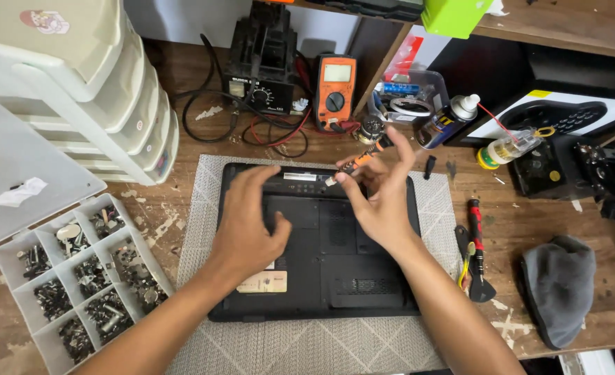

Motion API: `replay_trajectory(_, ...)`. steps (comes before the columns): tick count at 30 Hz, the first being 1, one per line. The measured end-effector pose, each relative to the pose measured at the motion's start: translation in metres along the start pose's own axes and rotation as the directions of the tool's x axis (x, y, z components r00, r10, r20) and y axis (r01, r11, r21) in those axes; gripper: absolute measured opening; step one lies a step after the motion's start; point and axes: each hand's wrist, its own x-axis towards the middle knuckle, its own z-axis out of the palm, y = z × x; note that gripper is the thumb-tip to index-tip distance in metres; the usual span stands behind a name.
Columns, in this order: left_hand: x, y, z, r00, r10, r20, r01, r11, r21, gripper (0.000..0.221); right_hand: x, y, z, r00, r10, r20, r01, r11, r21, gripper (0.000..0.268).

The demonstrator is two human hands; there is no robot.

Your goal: The person is disassembling a laptop by unscrewing the bottom panel screws using a precision screwdriver and organizing the removed screws in a plastic bin.

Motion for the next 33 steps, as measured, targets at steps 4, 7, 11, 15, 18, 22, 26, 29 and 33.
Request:
replay_trajectory(4,-0.006,-0.019,0.005,0.967,0.092,-0.237,-0.108,0.992,-0.058,0.059,-0.003,-0.007,0.003,0.998,-0.065,0.015,0.067,0.991,-0.120,0.088)
replay_trajectory(7,-0.010,-0.016,0.005,0.944,0.139,-0.299,-0.158,0.987,-0.040,0.051,-0.010,-0.025,0.005,0.996,-0.077,0.054,0.085,0.981,-0.173,0.083)
replay_trajectory(11,-0.010,-0.014,0.004,0.963,0.123,-0.240,-0.129,0.992,-0.007,0.042,-0.014,-0.042,0.011,0.991,-0.034,0.132,0.067,0.966,-0.250,0.075)
replay_trajectory(15,-0.011,-0.018,0.010,0.989,0.144,-0.017,-0.139,0.978,0.155,0.030,-0.017,-0.028,0.013,0.991,-0.030,0.133,0.065,0.963,-0.261,0.071)
replay_trajectory(18,-0.012,-0.014,0.009,0.982,0.140,0.131,-0.172,0.943,0.286,0.031,-0.017,-0.030,0.017,0.994,-0.032,0.108,0.056,0.971,-0.233,0.070)
replay_trajectory(22,-0.013,-0.016,0.011,0.970,0.131,0.203,-0.201,0.904,0.378,0.036,-0.021,-0.022,0.017,0.996,-0.029,0.088,0.050,0.969,-0.240,0.069)
replay_trajectory(26,-0.013,-0.017,0.014,0.960,0.126,0.248,-0.223,0.884,0.411,0.035,-0.022,-0.016,0.017,0.998,-0.037,0.060,0.052,0.963,-0.264,0.071)
replay_trajectory(29,-0.012,-0.013,0.012,0.955,0.115,0.274,-0.229,0.874,0.430,0.035,-0.024,-0.013,0.015,0.997,-0.049,0.062,0.064,0.961,-0.268,0.068)
replay_trajectory(33,-0.010,-0.010,0.014,0.947,0.065,0.313,-0.210,0.865,0.455,0.039,-0.020,-0.013,0.012,0.996,-0.051,0.072,0.067,0.968,-0.242,0.058)
